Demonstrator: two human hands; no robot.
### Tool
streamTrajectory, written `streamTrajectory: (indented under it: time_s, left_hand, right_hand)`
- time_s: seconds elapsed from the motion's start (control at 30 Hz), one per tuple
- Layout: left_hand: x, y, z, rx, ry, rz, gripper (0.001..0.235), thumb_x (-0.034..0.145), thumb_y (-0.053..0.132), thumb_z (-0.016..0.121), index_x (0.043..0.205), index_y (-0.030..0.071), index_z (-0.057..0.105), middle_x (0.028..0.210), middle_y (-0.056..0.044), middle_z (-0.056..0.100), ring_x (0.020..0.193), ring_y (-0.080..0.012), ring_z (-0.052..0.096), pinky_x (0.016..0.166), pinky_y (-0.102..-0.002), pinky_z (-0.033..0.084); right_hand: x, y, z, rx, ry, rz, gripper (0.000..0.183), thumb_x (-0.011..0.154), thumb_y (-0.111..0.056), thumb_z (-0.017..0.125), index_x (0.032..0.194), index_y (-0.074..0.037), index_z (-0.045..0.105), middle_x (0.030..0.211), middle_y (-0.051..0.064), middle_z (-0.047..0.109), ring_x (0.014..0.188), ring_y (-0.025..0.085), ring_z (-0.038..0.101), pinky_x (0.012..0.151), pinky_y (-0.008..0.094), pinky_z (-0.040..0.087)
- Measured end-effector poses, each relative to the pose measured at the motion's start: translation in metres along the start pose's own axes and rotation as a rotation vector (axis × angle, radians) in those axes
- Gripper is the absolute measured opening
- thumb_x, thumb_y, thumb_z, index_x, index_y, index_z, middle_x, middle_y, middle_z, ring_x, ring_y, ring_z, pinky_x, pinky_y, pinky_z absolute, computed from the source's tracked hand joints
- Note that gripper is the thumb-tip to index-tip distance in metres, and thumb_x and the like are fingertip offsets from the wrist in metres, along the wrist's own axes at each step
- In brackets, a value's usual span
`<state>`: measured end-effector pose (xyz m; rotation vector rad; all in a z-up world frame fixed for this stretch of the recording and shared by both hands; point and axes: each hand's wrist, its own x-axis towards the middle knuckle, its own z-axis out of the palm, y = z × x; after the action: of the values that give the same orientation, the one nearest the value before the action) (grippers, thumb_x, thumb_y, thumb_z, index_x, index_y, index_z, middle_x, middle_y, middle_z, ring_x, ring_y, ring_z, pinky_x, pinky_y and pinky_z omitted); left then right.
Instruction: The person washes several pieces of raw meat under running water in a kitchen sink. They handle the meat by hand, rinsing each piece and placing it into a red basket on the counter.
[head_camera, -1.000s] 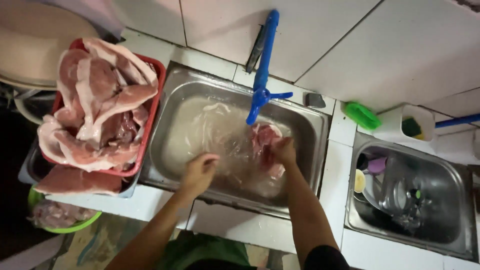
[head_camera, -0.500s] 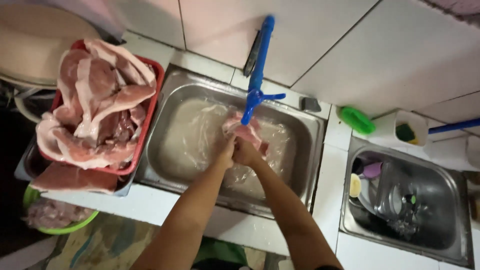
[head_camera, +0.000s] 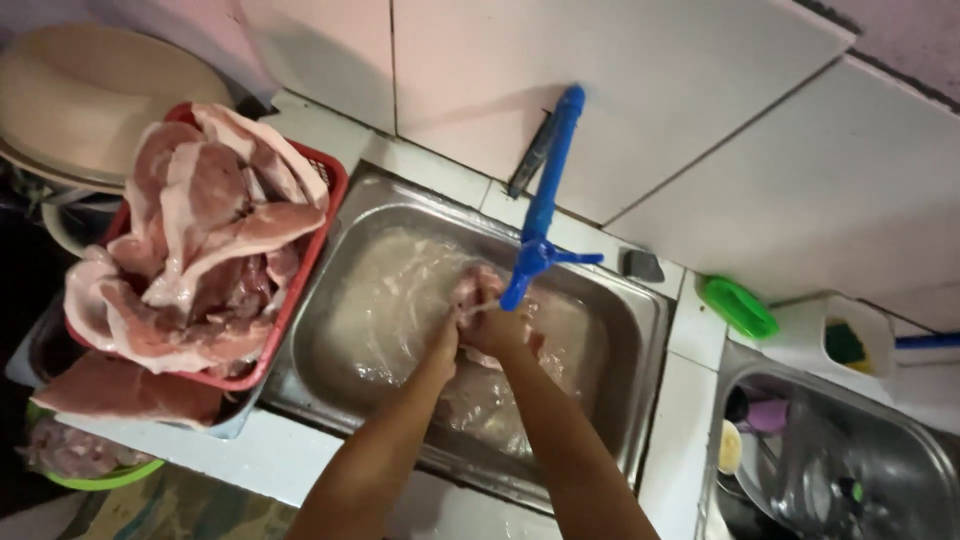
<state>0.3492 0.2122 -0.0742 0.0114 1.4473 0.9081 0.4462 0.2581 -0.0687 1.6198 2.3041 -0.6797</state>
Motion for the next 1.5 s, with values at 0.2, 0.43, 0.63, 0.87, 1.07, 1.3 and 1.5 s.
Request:
streamTrajectory:
  time_s: [0.2, 0.43, 0.63, 0.87, 1.07, 1.3, 1.5]
  left_hand:
    - [0.014, 0.002, 0.008, -0.18, -0.207, 0.246, 0.059, 0.093, 0.056, 0.067, 0.134, 0.015, 0.055, 0.128, -0.006, 0.054, 0.113, -0.0204, 0.057, 0.095, -0.037, 0.041]
    - [-0.026, 0.027, -0.034, 0.546, -0.155, 0.641, 0.1, 0.063, 0.02, 0.084, 0.153, 0.006, 0.043, 0.143, -0.023, 0.056, 0.137, -0.0355, 0.051, 0.112, -0.041, 0.043]
    - [0.008, -0.002, -0.061, 0.827, -0.105, 0.548, 0.09, 0.071, 0.018, 0.073, 0.156, 0.012, 0.041, 0.147, -0.018, 0.054, 0.139, -0.03, 0.05, 0.114, -0.037, 0.043]
    - [0.054, -0.017, -0.06, 1.023, -0.056, 0.583, 0.081, 0.077, 0.022, 0.081, 0.151, 0.018, 0.048, 0.142, -0.015, 0.061, 0.135, -0.0283, 0.056, 0.11, -0.04, 0.048]
    - [0.045, -0.002, -0.063, 0.981, 0.028, 0.535, 0.074, 0.076, 0.026, 0.078, 0.146, 0.026, 0.055, 0.137, -0.012, 0.065, 0.13, -0.026, 0.059, 0.11, -0.037, 0.049]
    - [0.082, -0.007, -0.084, 0.805, -0.005, 0.626, 0.068, 0.067, 0.029, 0.089, 0.131, 0.022, 0.068, 0.126, -0.013, 0.071, 0.122, -0.03, 0.064, 0.103, -0.039, 0.055]
    - [0.061, 0.005, -0.09, 0.797, -0.046, 0.586, 0.062, 0.071, 0.015, 0.072, 0.132, 0.026, 0.068, 0.132, -0.01, 0.069, 0.128, -0.0291, 0.06, 0.11, -0.038, 0.049]
  right_hand:
    - [0.043, 0.039, 0.054, 0.353, 0.067, 0.153, 0.098, 0.079, -0.076, 0.059, 0.154, -0.028, 0.019, 0.145, 0.011, 0.054, 0.132, 0.037, 0.05, 0.108, 0.064, 0.028]
    - [0.051, 0.018, 0.066, 1.608, 0.131, 0.167, 0.06, 0.087, -0.029, 0.076, 0.141, -0.019, 0.051, 0.126, 0.02, 0.062, 0.101, 0.035, 0.067, 0.079, 0.049, 0.062]
    - [0.075, 0.027, 0.158, 1.761, 0.113, 0.253, 0.062, 0.086, -0.015, 0.07, 0.139, -0.008, 0.039, 0.104, 0.021, 0.056, 0.083, 0.036, 0.061, 0.074, 0.05, 0.056]
    - [0.037, 0.031, 0.112, 1.348, 0.168, 0.154, 0.048, 0.096, -0.013, 0.059, 0.135, 0.006, 0.038, 0.095, 0.024, 0.065, 0.074, 0.029, 0.07, 0.063, 0.038, 0.058]
    - [0.01, -0.004, 0.055, 1.164, 0.162, 0.059, 0.05, 0.089, -0.002, 0.064, 0.136, 0.0, 0.047, 0.104, 0.021, 0.071, 0.078, 0.028, 0.073, 0.066, 0.041, 0.061]
    - [0.013, 0.004, 0.08, 1.222, 0.142, 0.046, 0.028, 0.095, -0.006, 0.059, 0.119, 0.005, 0.051, 0.099, 0.025, 0.067, 0.082, 0.032, 0.07, 0.071, 0.047, 0.059]
    - [0.015, 0.009, 0.078, 1.244, 0.055, 0.011, 0.034, 0.104, -0.014, 0.047, 0.133, 0.003, 0.046, 0.105, 0.018, 0.066, 0.083, 0.026, 0.069, 0.079, 0.044, 0.055]
